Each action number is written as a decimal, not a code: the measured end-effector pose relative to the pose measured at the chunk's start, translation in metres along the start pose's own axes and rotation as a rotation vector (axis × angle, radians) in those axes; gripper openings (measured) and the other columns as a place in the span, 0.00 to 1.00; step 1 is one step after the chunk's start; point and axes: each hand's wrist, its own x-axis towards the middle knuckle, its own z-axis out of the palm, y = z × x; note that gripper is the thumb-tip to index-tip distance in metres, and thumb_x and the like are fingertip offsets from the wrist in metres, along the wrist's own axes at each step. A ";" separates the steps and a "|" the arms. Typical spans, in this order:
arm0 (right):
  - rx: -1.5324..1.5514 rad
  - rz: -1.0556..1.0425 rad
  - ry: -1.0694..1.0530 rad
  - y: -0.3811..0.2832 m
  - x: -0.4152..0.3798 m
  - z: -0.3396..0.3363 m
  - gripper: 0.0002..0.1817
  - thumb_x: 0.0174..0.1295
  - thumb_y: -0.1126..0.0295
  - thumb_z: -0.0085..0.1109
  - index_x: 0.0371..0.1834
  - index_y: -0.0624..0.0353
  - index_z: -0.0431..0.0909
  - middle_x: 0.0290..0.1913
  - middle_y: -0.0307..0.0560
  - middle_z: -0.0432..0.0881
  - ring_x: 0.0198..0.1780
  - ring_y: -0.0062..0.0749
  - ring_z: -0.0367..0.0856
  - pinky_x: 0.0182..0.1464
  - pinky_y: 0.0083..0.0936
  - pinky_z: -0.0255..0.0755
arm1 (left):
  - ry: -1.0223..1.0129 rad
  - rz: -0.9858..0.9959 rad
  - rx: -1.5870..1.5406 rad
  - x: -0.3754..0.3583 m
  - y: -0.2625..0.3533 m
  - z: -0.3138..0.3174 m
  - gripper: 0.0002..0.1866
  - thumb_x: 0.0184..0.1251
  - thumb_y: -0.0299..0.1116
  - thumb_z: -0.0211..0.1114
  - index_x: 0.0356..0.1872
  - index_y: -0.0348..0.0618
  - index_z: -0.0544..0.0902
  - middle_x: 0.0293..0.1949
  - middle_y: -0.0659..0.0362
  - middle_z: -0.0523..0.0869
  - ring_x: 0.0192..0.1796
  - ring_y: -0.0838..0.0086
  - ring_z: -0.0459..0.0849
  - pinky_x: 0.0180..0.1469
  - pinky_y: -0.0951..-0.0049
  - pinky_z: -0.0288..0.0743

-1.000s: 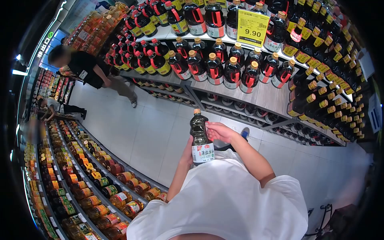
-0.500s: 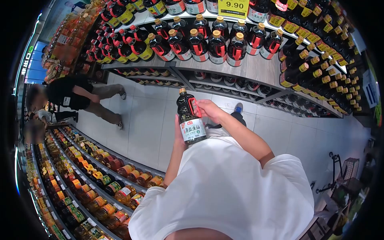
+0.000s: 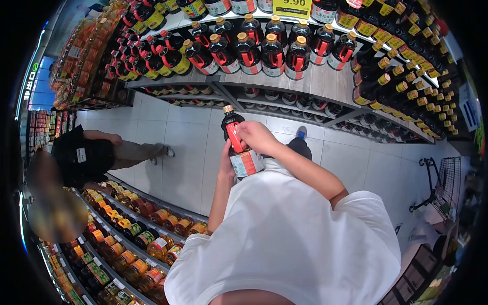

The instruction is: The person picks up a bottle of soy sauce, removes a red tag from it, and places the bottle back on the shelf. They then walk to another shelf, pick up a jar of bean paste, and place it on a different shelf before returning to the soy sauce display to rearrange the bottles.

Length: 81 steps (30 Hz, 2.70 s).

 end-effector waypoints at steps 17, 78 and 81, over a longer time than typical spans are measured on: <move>0.817 0.665 -0.256 0.065 0.060 0.026 0.24 0.66 0.38 0.57 0.44 0.46 0.84 0.33 0.35 0.88 0.22 0.21 0.83 0.16 0.18 0.73 | 0.205 -0.022 -0.016 -0.013 -0.002 0.035 0.36 0.75 0.65 0.41 0.53 0.39 0.78 0.41 0.47 0.88 0.38 0.55 0.90 0.42 0.56 0.87; -0.250 0.186 0.257 0.021 0.031 -0.014 0.51 0.57 0.35 0.64 0.68 0.68 0.57 0.54 0.68 0.83 0.56 0.56 0.84 0.59 0.38 0.75 | 0.246 -0.198 0.209 0.021 -0.006 -0.018 0.37 0.79 0.64 0.39 0.62 0.39 0.77 0.49 0.52 0.89 0.46 0.64 0.91 0.48 0.62 0.87; -0.257 0.196 0.278 0.001 0.022 -0.022 0.50 0.57 0.36 0.66 0.67 0.67 0.57 0.53 0.68 0.83 0.56 0.57 0.84 0.58 0.39 0.75 | 0.262 -0.184 0.274 0.020 -0.004 0.002 0.32 0.77 0.62 0.49 0.64 0.44 0.76 0.53 0.55 0.88 0.49 0.69 0.89 0.52 0.65 0.85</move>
